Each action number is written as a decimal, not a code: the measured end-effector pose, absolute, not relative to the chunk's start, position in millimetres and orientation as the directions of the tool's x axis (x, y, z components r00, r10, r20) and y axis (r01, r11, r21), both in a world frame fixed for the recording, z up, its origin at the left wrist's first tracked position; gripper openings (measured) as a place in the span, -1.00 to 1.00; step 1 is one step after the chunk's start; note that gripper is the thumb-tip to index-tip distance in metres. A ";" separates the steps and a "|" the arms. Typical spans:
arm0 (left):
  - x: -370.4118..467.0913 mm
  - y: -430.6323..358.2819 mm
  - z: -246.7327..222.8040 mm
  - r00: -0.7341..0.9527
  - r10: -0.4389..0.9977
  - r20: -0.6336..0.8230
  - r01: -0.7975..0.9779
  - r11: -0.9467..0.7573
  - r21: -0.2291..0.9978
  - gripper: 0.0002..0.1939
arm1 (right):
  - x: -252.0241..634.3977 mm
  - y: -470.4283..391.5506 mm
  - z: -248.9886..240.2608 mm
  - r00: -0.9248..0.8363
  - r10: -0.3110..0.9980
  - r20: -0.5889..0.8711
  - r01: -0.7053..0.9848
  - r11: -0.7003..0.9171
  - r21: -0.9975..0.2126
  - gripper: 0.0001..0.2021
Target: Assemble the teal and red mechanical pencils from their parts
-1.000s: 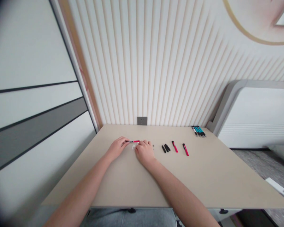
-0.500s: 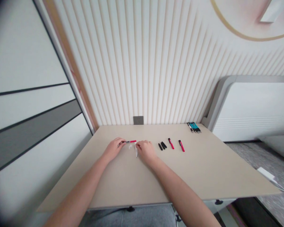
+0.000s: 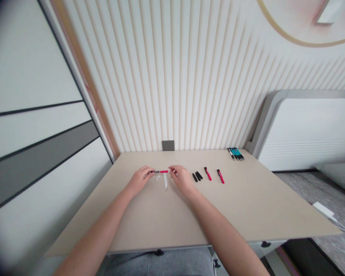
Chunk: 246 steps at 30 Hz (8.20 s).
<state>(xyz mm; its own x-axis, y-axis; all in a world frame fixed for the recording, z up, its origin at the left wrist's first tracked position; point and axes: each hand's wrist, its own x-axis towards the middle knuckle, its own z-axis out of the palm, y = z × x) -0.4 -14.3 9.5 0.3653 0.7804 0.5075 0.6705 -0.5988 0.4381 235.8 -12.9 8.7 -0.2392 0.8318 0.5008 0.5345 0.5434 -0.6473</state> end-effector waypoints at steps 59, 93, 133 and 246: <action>4.5 -14.6 0.9 0.332 0.837 0.435 0.678 -0.532 0.507 -0.76 | 221.5 -40.7 13.1 -0.713 0.616 0.334 0.515 0.784 -0.348 -0.88; 13.5 -28.8 21.9 0.436 0.709 0.555 0.572 -0.694 0.437 -0.75 | 227.5 -24.9 11.0 -0.230 0.856 0.462 0.421 0.516 -0.746 -0.74; 14.0 -19.3 7.4 0.162 0.815 0.557 0.549 -0.543 0.635 -0.80 | 235.3 -13.2 0.7 -0.392 0.903 0.176 0.478 0.363 -0.799 -0.65; 34.8 -17.3 -5.5 0.311 0.927 0.211 0.084 -0.248 0.965 -0.68 | 220.2 -22.0 5.0 -0.214 0.917 0.337 0.244 0.384 -0.890 -0.74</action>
